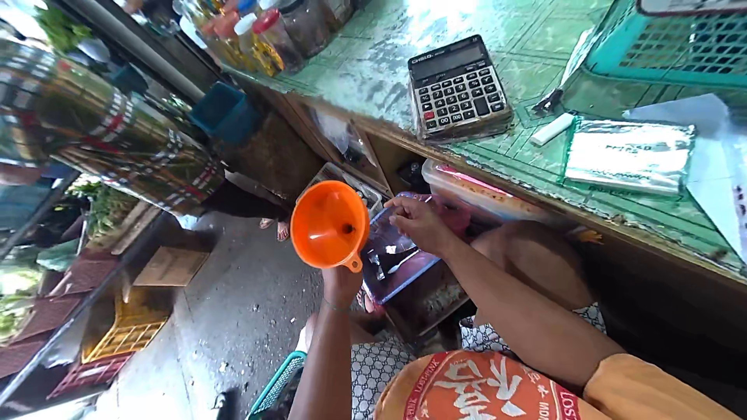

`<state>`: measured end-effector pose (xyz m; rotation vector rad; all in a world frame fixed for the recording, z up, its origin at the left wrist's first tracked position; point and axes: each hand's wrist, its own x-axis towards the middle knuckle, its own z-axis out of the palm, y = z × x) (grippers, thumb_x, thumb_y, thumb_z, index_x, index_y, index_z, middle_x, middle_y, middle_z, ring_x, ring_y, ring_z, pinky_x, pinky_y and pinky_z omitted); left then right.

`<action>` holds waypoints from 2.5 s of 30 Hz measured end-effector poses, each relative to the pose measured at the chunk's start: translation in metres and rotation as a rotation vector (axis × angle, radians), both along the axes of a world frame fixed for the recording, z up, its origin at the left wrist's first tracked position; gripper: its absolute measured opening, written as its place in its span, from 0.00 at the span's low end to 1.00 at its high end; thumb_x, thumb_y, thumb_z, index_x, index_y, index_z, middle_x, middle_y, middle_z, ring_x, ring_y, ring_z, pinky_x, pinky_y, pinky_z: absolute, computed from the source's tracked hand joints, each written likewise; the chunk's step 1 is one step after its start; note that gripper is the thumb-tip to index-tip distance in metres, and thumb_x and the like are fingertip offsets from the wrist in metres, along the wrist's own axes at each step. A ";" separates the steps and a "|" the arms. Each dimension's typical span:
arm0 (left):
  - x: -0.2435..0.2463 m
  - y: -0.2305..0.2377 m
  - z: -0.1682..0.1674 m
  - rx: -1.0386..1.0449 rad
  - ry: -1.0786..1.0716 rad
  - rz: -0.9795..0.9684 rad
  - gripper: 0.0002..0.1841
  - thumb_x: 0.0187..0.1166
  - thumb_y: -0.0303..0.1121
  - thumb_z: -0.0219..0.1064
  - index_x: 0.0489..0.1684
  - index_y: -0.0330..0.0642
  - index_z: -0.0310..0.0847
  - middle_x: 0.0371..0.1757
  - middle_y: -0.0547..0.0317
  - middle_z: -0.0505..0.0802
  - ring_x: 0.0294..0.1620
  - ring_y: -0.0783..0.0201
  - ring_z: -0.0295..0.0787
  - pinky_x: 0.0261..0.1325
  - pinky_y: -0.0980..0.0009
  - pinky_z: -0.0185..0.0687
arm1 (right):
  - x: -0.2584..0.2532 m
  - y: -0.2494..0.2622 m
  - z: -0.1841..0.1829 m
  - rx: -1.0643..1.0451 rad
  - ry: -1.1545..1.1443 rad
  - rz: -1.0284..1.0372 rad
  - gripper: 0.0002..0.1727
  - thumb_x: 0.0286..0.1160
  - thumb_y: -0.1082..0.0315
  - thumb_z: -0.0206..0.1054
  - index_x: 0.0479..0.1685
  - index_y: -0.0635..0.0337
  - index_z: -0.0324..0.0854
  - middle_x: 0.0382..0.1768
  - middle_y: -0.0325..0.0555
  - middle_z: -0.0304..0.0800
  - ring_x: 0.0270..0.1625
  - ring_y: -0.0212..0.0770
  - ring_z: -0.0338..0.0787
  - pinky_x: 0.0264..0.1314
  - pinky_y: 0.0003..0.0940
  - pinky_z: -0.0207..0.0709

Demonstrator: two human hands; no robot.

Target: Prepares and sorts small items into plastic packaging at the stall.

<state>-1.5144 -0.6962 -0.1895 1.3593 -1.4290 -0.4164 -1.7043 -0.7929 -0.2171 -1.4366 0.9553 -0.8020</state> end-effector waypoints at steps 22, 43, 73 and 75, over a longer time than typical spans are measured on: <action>-0.011 -0.007 0.042 0.040 0.165 -0.205 0.15 0.79 0.24 0.69 0.62 0.36 0.78 0.50 0.56 0.93 0.51 0.62 0.92 0.58 0.59 0.91 | 0.017 0.004 -0.007 -0.182 0.226 0.408 0.13 0.81 0.59 0.69 0.52 0.55 0.93 0.44 0.44 0.92 0.48 0.37 0.90 0.60 0.41 0.82; 0.020 -0.004 -0.003 0.212 0.025 -0.184 0.14 0.81 0.29 0.69 0.61 0.34 0.81 0.48 0.56 0.94 0.49 0.69 0.92 0.58 0.64 0.91 | -0.018 0.030 0.098 -0.553 0.069 0.087 0.46 0.67 0.59 0.80 0.90 0.46 0.63 0.50 0.42 0.87 0.34 0.34 0.84 0.30 0.30 0.83; 0.048 0.027 0.069 0.126 -0.011 -0.109 0.05 0.78 0.24 0.70 0.45 0.39 0.89 0.43 0.61 0.94 0.39 0.71 0.90 0.45 0.71 0.89 | 0.039 0.013 -0.021 0.092 -0.127 0.399 0.20 0.84 0.67 0.61 0.72 0.61 0.78 0.61 0.49 0.88 0.57 0.38 0.89 0.61 0.38 0.84; 0.045 0.020 0.097 0.049 0.012 -0.155 0.05 0.76 0.23 0.71 0.45 0.37 0.89 0.41 0.62 0.94 0.38 0.72 0.90 0.45 0.73 0.89 | 0.044 0.029 0.017 0.072 -0.254 0.548 0.20 0.80 0.71 0.66 0.69 0.65 0.80 0.58 0.49 0.91 0.56 0.37 0.91 0.63 0.36 0.85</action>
